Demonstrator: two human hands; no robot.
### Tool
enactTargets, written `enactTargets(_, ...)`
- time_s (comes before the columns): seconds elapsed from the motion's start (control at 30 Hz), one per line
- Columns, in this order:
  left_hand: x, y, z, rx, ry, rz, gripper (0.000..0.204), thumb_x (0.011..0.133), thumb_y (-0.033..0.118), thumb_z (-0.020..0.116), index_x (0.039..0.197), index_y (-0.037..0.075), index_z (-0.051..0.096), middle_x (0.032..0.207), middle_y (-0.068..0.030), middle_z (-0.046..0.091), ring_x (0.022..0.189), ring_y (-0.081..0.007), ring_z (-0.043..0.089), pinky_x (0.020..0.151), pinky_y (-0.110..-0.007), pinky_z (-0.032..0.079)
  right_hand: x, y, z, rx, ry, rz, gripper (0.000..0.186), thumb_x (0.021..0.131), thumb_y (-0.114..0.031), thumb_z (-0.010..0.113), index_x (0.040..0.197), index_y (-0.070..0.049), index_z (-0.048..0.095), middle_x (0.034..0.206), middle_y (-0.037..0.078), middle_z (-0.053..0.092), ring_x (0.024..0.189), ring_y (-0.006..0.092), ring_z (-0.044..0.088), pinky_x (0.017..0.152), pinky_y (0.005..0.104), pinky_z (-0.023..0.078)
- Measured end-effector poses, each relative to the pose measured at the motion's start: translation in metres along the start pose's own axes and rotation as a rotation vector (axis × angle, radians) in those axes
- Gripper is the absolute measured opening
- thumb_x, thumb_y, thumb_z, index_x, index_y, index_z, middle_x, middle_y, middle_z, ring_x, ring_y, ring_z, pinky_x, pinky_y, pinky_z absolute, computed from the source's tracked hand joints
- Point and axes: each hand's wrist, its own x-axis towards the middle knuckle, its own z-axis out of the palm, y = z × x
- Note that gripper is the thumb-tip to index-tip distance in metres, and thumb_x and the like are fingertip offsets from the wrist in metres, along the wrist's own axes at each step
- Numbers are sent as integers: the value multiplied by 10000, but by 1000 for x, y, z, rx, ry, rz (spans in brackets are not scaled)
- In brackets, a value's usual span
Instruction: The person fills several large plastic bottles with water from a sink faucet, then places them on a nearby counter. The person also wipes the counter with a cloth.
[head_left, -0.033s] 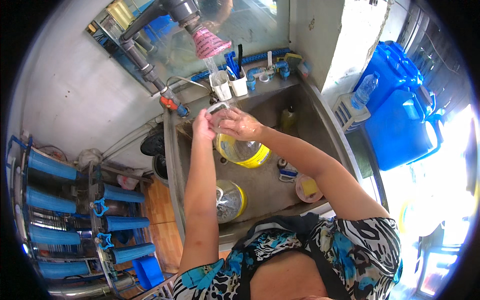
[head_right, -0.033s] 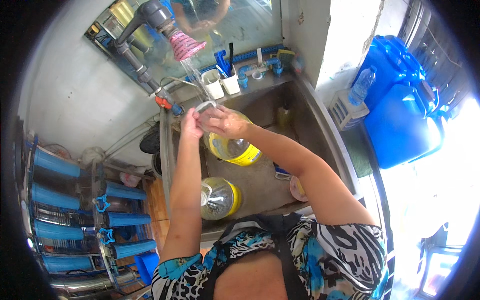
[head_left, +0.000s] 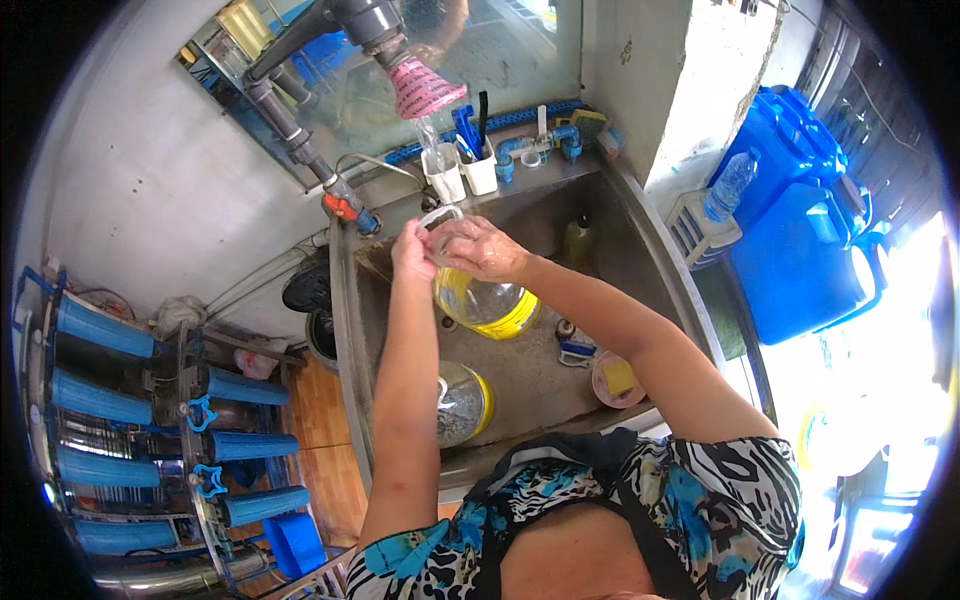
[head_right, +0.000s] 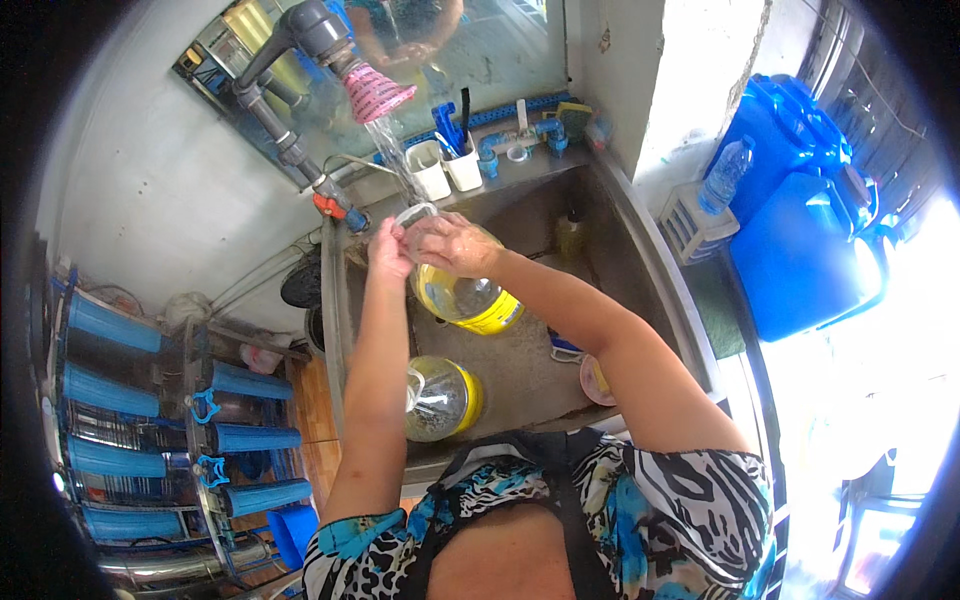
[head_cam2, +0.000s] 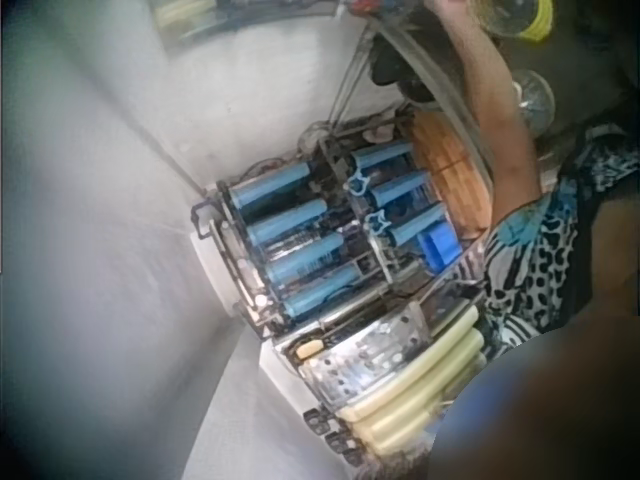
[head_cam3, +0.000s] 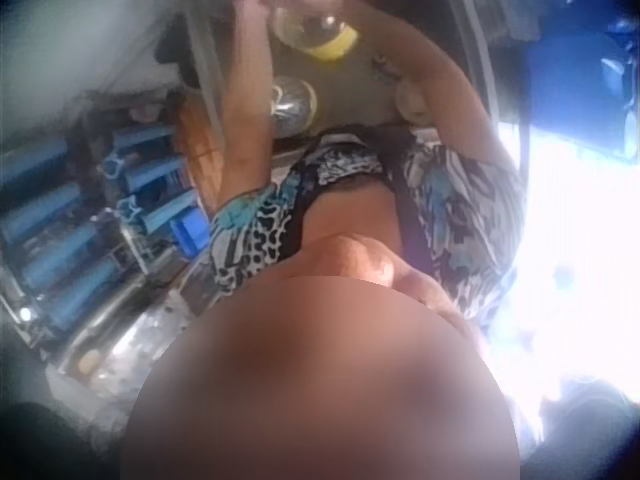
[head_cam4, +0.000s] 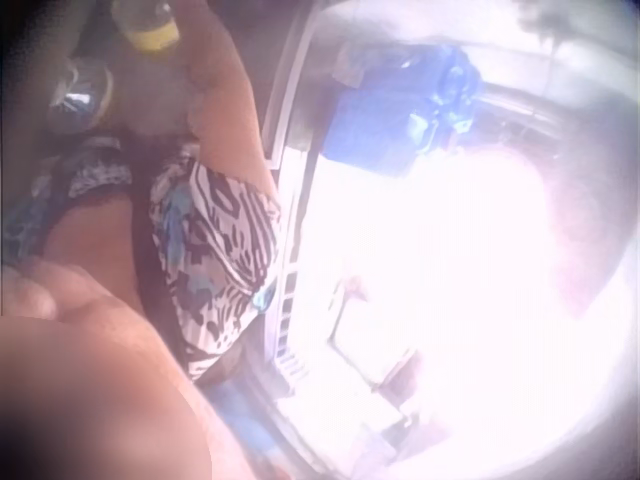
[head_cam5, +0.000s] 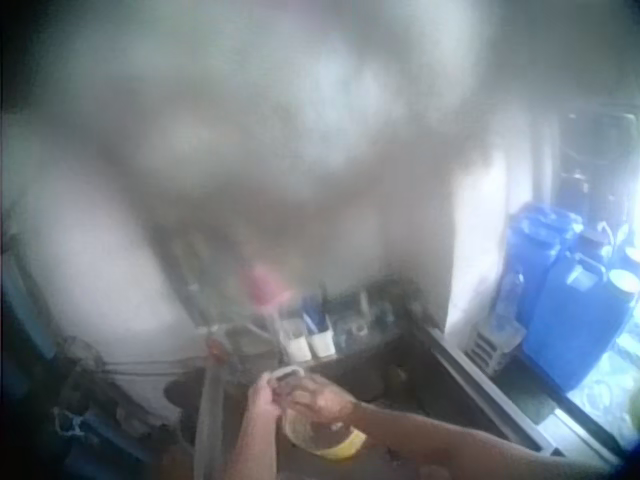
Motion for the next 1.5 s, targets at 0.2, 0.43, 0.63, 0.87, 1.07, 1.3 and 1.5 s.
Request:
enactTargets(0.2,-13,-38,11,-81,153,56,226,904,245,645,747,145,516,653,34,468,546,-120,466,513,-272,401,-12,-5,31,-87,0,425,266,833,-304,701,1007,-106,668,1192,131,609,1056,350,612,858,472,493)
enactTargets(0.43,-28,-27,8,153,-21,0,252,908,297,647,729,124,605,665,20,545,595,-110,499,568,-266,390,-11,11,18,-49,60,349,173,848,-252,676,799,-93,723,889,105,689,867,308,663,747,437,533)
enactTargets(0.63,-44,-83,17,421,-33,669,295,979,230,488,911,-12,642,896,-60,639,837,-177,583,770,-338,463,-4,24,63,-195,310,804,143,781,-187,647,704,-77,694,868,148,660,793,344,649,714,459,530)
enactTargets(0.87,-111,-140,-41,578,7,780,698,870,192,619,1472,50,296,1422,-289,403,1328,-433,416,1098,-459,350,-22,26,66,-209,282,926,152,821,-216,633,795,-90,715,965,130,616,949,358,571,812,490,457)
enactTargets(1.07,-113,-158,-37,1563,341,383,1184,657,465,828,1555,199,104,1550,-307,119,1372,-594,184,1084,-646,276,-41,12,84,-341,188,776,209,850,-251,648,864,-42,653,940,159,593,907,375,583,757,501,481)
enactTargets(1.3,-83,-155,-83,1599,222,495,1239,486,524,904,1499,169,283,1521,-292,172,1387,-513,212,1060,-627,312,-62,12,43,-322,-199,-241,279,838,-312,648,1039,-141,558,804,71,597,760,291,633,642,431,527)
enactTargets(1.5,-90,-161,-74,1544,162,541,1265,438,453,942,1486,196,280,1518,-308,161,1388,-502,215,1050,-632,315,-32,29,15,-431,-731,-366,271,856,-347,580,987,-110,561,720,80,643,657,291,678,593,408,552)
